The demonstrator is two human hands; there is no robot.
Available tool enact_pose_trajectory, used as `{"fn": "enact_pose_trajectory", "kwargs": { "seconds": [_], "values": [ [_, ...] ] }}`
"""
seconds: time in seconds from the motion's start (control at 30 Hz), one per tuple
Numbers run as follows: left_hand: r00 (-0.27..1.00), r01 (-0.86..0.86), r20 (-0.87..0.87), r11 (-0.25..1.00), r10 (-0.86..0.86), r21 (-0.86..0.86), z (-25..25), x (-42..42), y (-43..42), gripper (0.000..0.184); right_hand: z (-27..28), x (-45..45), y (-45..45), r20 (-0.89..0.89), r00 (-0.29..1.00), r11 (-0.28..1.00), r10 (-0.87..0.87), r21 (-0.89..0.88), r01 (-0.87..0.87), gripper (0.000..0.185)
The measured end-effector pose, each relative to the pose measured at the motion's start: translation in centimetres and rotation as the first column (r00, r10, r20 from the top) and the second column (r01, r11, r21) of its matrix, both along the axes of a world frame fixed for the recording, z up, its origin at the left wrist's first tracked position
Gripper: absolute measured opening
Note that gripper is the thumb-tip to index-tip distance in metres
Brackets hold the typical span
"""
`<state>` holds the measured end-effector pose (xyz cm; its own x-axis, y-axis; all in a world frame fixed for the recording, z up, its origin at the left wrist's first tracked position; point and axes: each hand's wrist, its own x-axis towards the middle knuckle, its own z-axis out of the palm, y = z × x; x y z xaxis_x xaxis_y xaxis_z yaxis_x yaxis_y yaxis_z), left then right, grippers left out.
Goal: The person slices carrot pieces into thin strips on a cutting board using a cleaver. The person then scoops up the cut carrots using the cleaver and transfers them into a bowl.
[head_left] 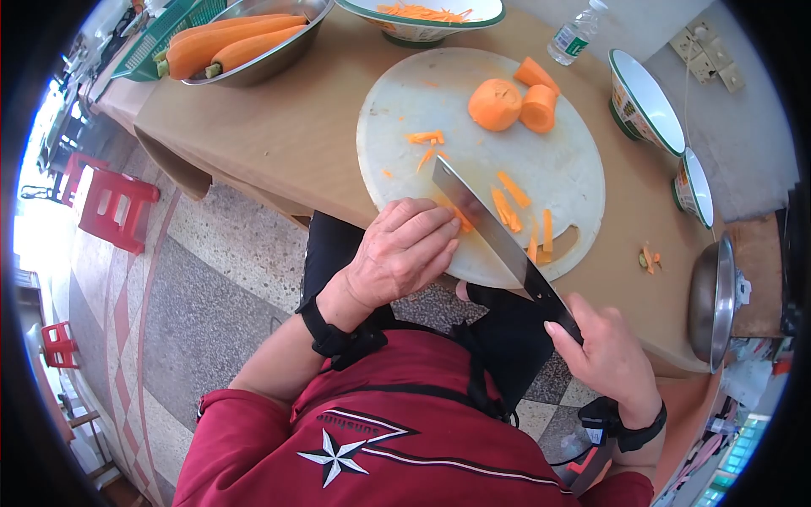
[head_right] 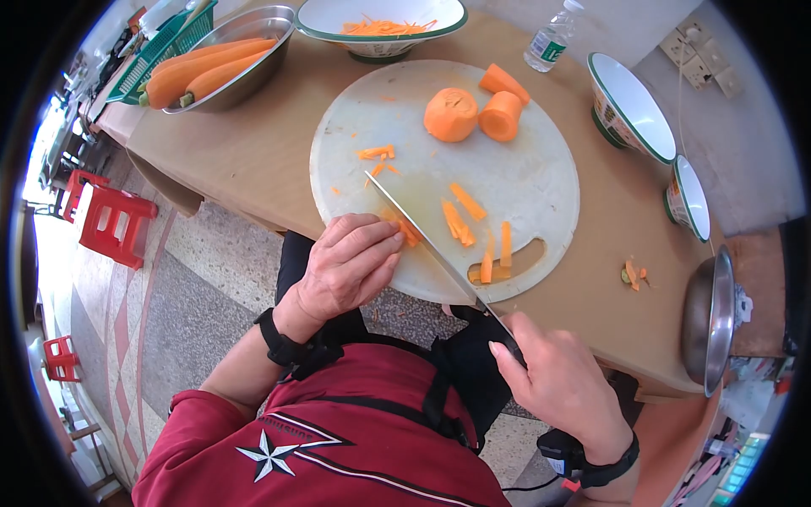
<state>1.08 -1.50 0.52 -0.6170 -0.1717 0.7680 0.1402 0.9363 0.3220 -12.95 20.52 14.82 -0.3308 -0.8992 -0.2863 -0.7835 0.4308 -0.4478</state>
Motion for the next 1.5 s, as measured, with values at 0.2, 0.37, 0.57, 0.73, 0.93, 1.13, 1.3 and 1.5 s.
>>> {"fn": "enact_pose_trajectory", "kwargs": {
  "seconds": [0.2, 0.37, 0.57, 0.73, 0.93, 1.13, 1.3, 1.5],
  "values": [
    [1.000, -0.005, 0.001, 1.000, 0.005, 0.006, 0.0, 0.0, 0.0, 0.026, 0.8, 0.2, 1.6, 0.047, 0.996, 0.996, -0.074, 0.047, 0.071, 0.028],
    [1.000, 0.006, 0.004, 1.000, -0.006, 0.008, -0.1, 0.0, 0.0, 0.026, 0.3, 0.2, 0.8, -0.018, 1.000, 1.000, 0.001, -0.018, -0.001, 0.023],
    [1.000, -0.002, 0.009, 1.000, 0.002, -0.004, 0.0, 0.1, -0.1, 0.026, -0.9, 0.4, -1.3, -0.060, 0.998, 0.996, 0.023, -0.081, -0.028, 0.019],
    [1.000, -0.001, 0.002, 1.000, 0.001, -0.001, -0.1, 0.1, 0.0, 0.028, -0.8, 0.0, -0.8, -0.025, 1.000, 0.995, -0.019, -0.095, 0.017, 0.021],
    [1.000, 0.002, -0.013, 1.000, -0.002, -0.007, -0.3, 0.0, -0.1, 0.028, -0.1, 0.2, 0.4, 0.020, 0.999, 0.987, -0.030, -0.154, 0.033, 0.022],
    [1.000, -0.004, -0.010, 1.000, 0.004, 0.002, -0.1, 0.0, 0.0, 0.026, 0.3, 0.2, 0.8, 0.044, 0.999, 0.995, -0.029, -0.090, 0.032, 0.029],
    [1.000, -0.005, -0.019, 1.000, 0.005, 0.001, -0.1, 0.0, 0.0, 0.025, 0.3, 0.2, 0.7, 0.047, 0.999, 0.997, -0.020, -0.079, 0.023, 0.028],
    [1.000, -0.010, -0.020, 1.000, 0.010, 0.002, -0.1, 0.0, 0.0, 0.025, 0.6, 0.1, 0.5, 0.061, 0.997, 0.999, -0.038, -0.015, 0.039, 0.028]
  ]
}}
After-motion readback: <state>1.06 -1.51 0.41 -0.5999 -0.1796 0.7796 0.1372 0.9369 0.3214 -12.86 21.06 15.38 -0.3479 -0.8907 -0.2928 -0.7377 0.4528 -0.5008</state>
